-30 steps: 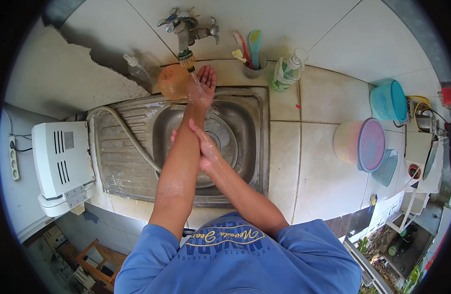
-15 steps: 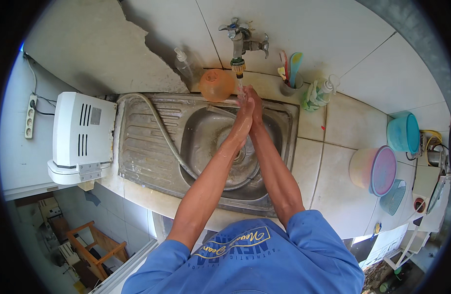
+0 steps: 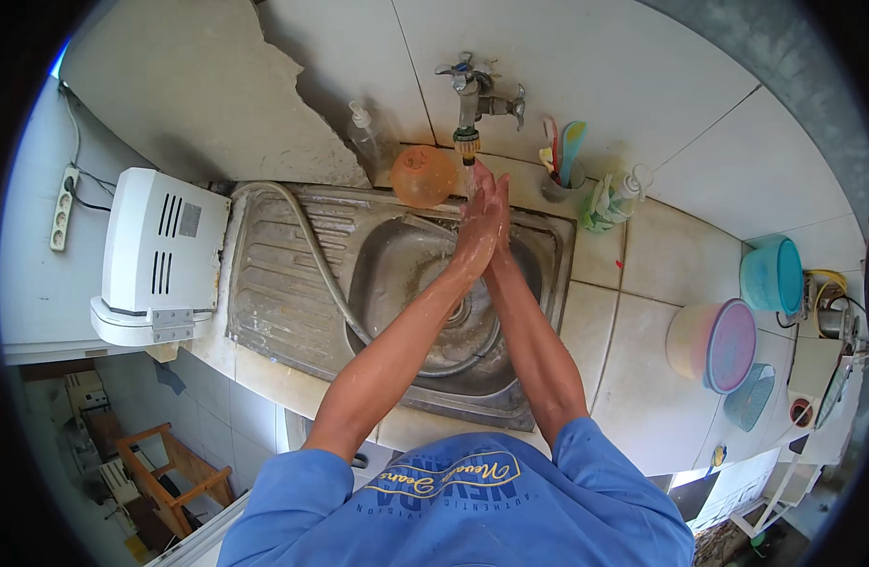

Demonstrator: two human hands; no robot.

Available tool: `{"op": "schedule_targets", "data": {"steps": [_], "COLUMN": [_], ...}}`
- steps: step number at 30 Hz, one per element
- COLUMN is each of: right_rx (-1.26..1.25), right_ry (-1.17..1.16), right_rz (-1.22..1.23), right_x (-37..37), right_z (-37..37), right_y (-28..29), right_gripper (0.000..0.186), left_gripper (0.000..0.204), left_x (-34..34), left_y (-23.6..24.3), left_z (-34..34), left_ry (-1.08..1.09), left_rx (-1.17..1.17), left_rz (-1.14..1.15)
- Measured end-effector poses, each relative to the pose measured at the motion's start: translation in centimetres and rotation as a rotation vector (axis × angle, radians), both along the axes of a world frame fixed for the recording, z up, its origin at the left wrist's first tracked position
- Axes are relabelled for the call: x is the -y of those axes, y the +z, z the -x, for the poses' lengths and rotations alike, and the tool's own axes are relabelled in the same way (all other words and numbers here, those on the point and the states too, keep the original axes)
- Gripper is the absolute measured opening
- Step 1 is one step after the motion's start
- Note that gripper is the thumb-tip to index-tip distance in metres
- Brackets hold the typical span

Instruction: Trimming and cleaning plaster dental models using a model trimmer and a sink.

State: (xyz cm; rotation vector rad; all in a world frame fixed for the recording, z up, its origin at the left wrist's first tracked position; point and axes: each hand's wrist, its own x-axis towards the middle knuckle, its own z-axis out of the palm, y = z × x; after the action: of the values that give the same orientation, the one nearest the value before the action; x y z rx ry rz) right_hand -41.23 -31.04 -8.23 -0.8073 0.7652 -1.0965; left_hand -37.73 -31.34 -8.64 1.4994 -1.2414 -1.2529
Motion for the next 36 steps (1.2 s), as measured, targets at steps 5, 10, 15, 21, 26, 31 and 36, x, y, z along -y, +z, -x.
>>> {"op": "schedule_targets", "data": {"steps": [5, 10, 15, 21, 26, 31, 36], "right_rx": [0.084, 0.16, 0.314, 0.263, -0.014, 0.034, 0.477], "right_ry": [-0.016, -0.069, -0.133, -0.125, -0.357, 0.006, 0.154], "right_rz": [-0.034, -0.064, -0.038, -0.013, -0.01, -0.048, -0.221], "right_x": [-0.6, -1.5, 2.9, 1.3, 5.5, 1.6, 2.5], "right_z": [-0.4, -1.2, 0.5, -1.8, 2.4, 0.6, 3.6], "right_y": [-0.3, -0.8, -3.1, -0.3, -4.9, -6.9, -6.5], "right_gripper": [0.079, 0.078, 0.071, 0.069, 0.065, 0.037, 0.034], "left_gripper": [0.066, 0.063, 0.069, 0.077, 0.062, 0.043, 0.05], "left_x": [0.8, 1.8, 3.3, 2.2, -3.0, -0.3, 3.7], "left_y": [0.9, 1.3, -2.5, -2.0, 1.0, -6.4, -8.6], "left_z": [-2.2, -3.1, -0.6, -2.0, 0.1, -2.4, 0.1], "left_ry": [0.037, -0.227, -0.087, 0.086, -0.108, 0.167, -0.017], "left_rx": [-0.474, -0.331, -0.495, -0.449, 0.097, 0.107, -0.574], "left_rz": [-0.223, -0.265, -0.15, 0.049, 0.043, -0.122, -0.58]}}
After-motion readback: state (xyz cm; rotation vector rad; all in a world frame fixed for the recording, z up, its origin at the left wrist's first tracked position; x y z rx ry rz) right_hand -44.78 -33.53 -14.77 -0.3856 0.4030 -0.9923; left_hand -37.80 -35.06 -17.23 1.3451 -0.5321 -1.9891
